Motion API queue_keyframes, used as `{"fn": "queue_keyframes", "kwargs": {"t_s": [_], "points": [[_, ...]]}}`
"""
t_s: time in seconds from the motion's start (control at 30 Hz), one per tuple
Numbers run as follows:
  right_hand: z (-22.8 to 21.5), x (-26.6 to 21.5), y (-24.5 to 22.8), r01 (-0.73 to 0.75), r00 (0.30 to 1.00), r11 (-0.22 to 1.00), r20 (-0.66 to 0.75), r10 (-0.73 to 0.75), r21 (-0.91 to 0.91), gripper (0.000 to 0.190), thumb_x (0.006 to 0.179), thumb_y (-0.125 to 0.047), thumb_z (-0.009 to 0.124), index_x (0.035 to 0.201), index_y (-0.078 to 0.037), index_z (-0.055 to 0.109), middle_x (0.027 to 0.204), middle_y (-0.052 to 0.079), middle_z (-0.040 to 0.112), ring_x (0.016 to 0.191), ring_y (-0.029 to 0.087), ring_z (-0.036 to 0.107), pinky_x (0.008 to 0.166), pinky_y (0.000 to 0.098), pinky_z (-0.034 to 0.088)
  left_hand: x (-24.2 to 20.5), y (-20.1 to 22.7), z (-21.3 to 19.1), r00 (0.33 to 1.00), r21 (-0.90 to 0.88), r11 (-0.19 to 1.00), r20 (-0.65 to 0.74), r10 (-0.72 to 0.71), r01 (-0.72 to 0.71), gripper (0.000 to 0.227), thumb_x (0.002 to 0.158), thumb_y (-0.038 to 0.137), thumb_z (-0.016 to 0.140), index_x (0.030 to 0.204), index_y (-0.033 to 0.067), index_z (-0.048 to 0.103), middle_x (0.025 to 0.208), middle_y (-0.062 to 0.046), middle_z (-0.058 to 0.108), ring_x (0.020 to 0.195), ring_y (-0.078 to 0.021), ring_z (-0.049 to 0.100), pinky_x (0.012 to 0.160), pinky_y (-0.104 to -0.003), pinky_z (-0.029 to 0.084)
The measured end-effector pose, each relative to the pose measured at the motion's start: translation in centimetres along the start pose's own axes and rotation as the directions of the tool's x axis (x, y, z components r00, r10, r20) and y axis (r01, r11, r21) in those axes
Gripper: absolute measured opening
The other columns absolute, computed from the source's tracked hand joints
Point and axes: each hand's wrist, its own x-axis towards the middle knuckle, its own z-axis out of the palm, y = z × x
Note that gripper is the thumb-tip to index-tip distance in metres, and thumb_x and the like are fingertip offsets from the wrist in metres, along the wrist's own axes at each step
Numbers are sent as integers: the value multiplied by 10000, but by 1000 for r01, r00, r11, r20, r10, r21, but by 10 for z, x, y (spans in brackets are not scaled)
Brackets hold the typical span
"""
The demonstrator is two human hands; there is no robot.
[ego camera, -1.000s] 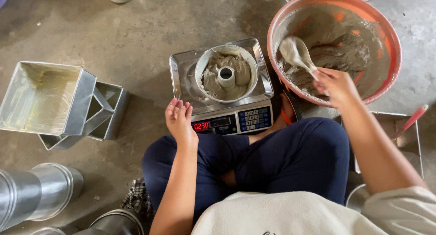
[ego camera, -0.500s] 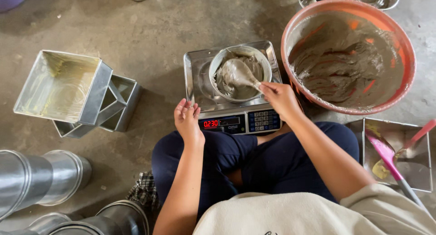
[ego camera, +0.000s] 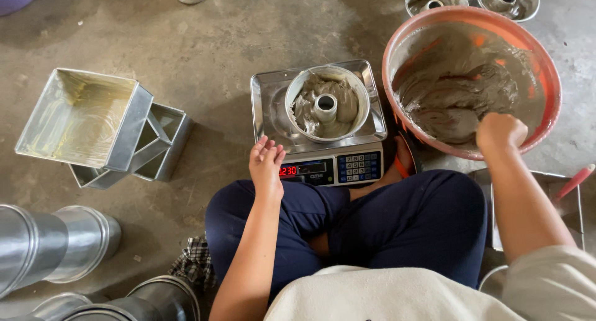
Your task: The person scoops a gray paste from a large bowl and fills metal molds placed on a digital scale. They repeatedly weigh each mold, adjust the amount of paste, and set filled molds aside.
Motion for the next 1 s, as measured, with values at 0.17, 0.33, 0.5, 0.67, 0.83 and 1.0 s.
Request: {"fn": "queue_keyframes", "kwargs": {"t_s": [0.17,0.33,0.5,0.67,0.83,1.0], "points": [[-52,-19,-48,116,992,989,-54,-112,88,213,992,-389,668,1106,-290,819,1003,106,754,905,343,706,770,462,537,10,-10,1,995,7,997,60,-83,83,476,931,-4,575,1405,-8,521,1226,-118,611,1030,-207,656,935,-346,593],[-115,-53,-177,721,679,692,-211,-704,12,159,962,-312,683,999,-267,831,884,19,760,851,231,700,941,455,425,39,-44,25,987,53,992,107,-120,115,447,967,22,597,1404,-28,518,1162,-123,647,966,-198,663,864,-318,576],[-100,-89,-320,865,454,427,50,-890,-263,129,871,-221,713,791,-242,812,822,13,767,813,208,711,969,469,384,49,-61,49,996,20,1000,86,-19,17,395,978,12,566,1356,-75,496,1073,-130,661,896,-221,686,797,-349,616],[-118,-56,-331,840,533,534,-35,-845,-96,89,858,-286,746,813,-238,806,760,63,754,756,263,713,893,484,408,41,-42,51,992,136,990,123,-39,22,427,994,48,539,1417,16,489,1056,-122,666,868,-192,693,768,-336,603],[-114,-60,-363,861,508,499,102,-855,-103,217,734,-400,860,851,-223,818,839,59,755,880,267,715,796,455,450,34,-44,59,981,77,997,191,-19,5,462,991,36,538,1447,28,464,1109,-127,663,908,-189,699,809,-332,622],[-158,-55,-355,940,327,296,204,-923,-167,259,655,-340,869,895,-263,809,835,13,769,851,221,710,807,446,427,54,-46,44,980,196,979,176,-96,61,439,956,60,576,1390,68,517,1068,-109,687,870,-167,685,757,-314,584]]}}
